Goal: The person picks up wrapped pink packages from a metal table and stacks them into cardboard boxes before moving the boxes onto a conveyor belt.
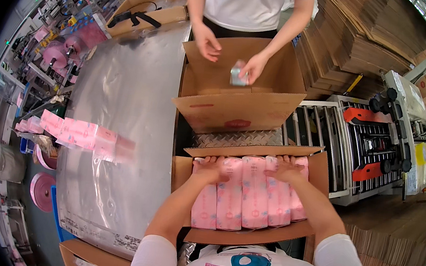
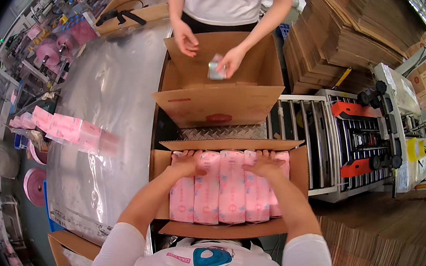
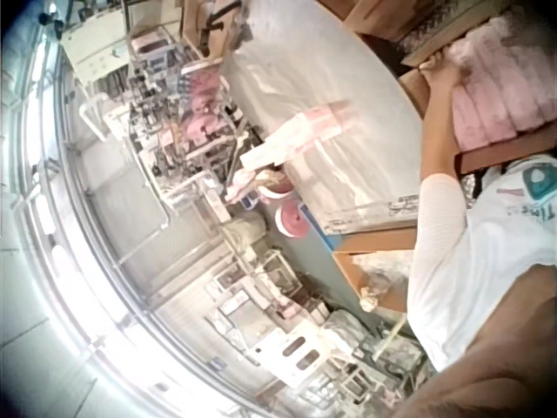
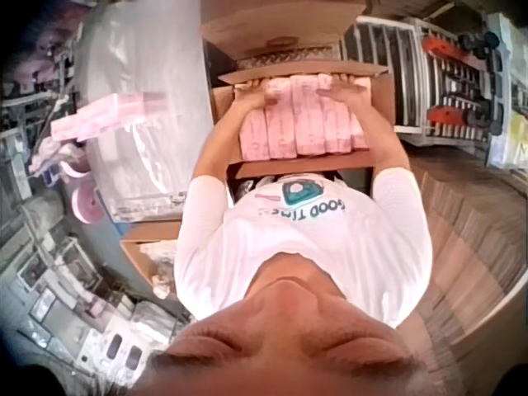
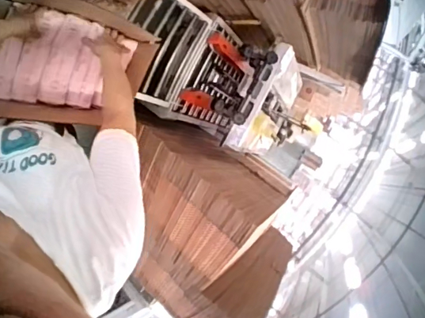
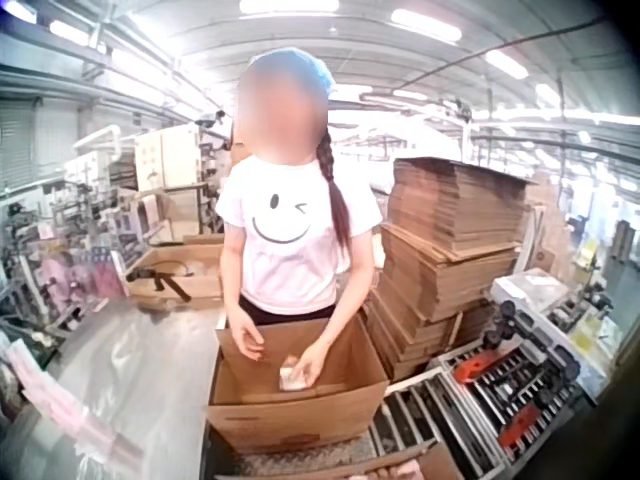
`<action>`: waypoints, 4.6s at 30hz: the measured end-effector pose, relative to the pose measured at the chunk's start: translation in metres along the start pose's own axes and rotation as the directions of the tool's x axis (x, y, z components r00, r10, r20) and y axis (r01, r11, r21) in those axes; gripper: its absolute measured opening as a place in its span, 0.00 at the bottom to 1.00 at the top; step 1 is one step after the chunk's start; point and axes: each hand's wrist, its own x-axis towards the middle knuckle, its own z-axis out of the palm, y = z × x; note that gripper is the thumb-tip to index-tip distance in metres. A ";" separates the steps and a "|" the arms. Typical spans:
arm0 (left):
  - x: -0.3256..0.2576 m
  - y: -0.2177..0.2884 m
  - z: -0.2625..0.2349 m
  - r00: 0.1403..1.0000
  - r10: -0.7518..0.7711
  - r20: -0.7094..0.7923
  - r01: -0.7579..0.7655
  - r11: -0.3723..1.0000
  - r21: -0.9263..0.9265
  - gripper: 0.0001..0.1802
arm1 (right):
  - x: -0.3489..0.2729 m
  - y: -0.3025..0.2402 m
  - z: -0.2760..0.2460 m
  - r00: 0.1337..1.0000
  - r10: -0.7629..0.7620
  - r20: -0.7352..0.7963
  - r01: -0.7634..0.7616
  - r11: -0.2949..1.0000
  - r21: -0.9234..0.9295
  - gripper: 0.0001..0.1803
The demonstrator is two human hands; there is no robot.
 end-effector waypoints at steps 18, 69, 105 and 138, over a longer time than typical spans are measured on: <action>-0.196 0.034 0.071 0.999 0.007 -0.036 -0.036 -0.091 -0.995 0.23 | -0.103 0.211 -0.032 0.956 0.011 -0.294 0.006 0.999 0.054 0.20; 0.219 0.415 0.064 0.862 -0.037 -0.506 -0.263 0.820 -0.509 0.44 | 0.069 0.435 -0.085 0.640 -0.014 -0.768 0.106 0.992 0.070 0.31; 0.095 0.062 0.254 0.987 0.146 0.074 -0.094 0.878 -0.470 0.29 | -0.561 0.441 -0.159 0.307 0.414 -0.857 -0.325 0.892 0.314 0.15; -0.161 0.091 -0.091 0.031 0.290 -0.956 -0.520 0.822 0.232 0.22 | -0.269 0.306 -0.173 -0.195 0.612 -0.766 0.818 0.532 0.217 0.24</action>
